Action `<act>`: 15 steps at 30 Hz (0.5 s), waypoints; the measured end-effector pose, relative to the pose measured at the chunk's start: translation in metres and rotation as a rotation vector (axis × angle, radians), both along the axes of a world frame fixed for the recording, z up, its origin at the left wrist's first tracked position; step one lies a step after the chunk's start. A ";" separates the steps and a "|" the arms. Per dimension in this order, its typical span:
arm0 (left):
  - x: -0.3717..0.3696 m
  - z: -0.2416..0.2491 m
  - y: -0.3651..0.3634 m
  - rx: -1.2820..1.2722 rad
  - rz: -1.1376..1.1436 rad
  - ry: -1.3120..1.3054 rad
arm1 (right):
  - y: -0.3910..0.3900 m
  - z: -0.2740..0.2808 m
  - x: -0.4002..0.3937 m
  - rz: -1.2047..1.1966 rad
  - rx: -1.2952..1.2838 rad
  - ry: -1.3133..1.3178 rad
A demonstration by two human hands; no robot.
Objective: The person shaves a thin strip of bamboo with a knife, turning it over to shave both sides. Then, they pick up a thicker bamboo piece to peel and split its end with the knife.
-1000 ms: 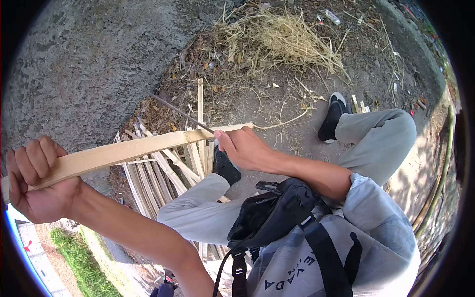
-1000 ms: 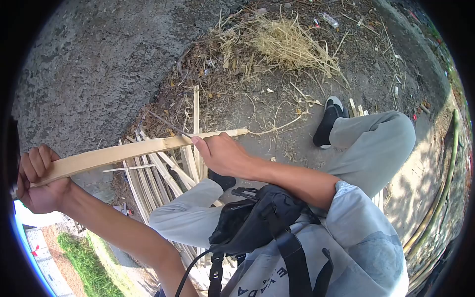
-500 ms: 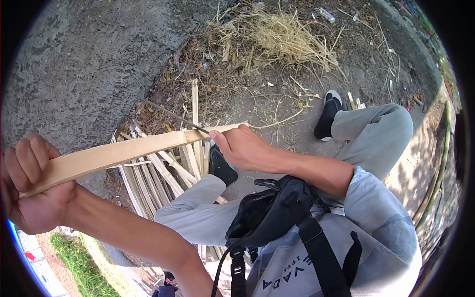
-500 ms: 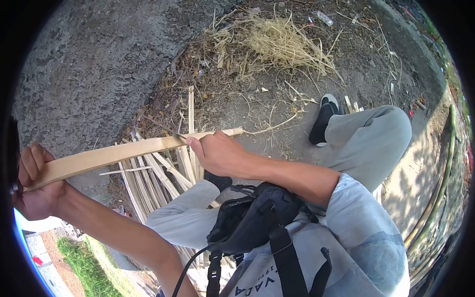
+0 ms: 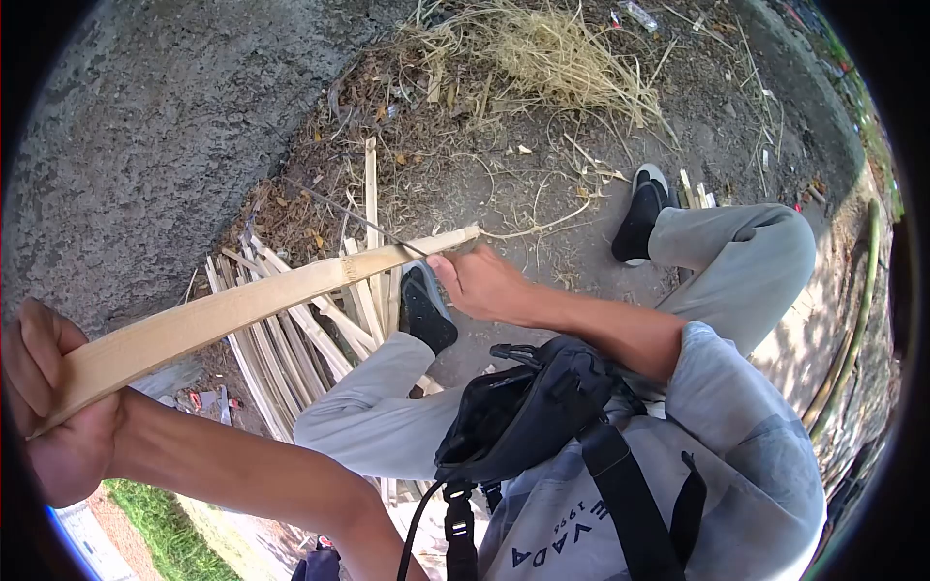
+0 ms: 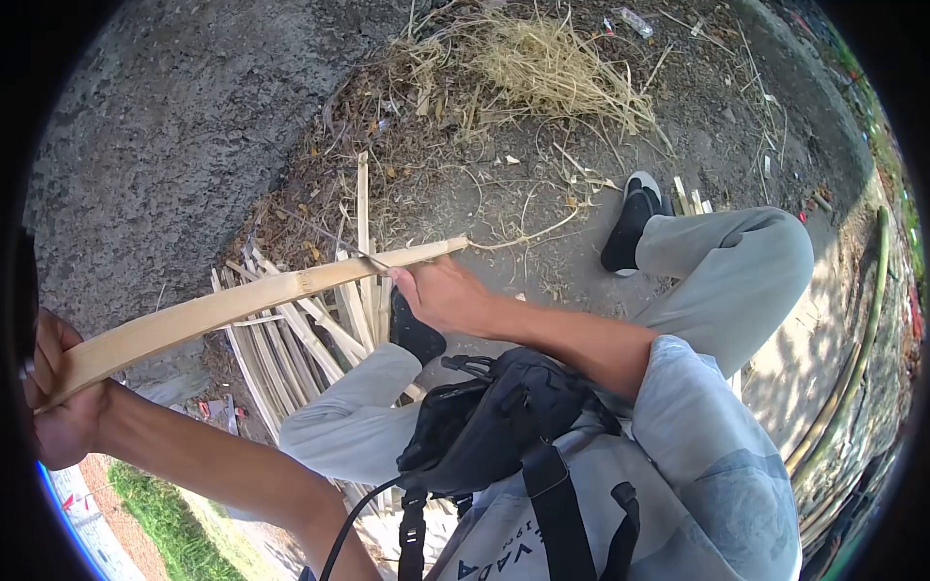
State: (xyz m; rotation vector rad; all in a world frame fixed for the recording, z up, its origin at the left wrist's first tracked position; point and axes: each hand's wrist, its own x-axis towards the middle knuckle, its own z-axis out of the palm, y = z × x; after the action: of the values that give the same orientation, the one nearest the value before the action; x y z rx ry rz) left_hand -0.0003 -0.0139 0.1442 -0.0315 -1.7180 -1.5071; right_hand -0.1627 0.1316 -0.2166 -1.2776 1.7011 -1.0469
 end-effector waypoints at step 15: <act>0.046 0.005 -0.015 0.070 -0.016 0.034 | 0.011 -0.099 0.007 -0.022 0.245 0.070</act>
State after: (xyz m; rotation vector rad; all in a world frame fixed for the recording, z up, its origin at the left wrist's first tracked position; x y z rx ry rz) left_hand 0.0452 -0.0291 0.1497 -0.0335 -1.6405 -1.5691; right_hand -0.1559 0.1424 -0.3160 -1.1517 1.8361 -0.7853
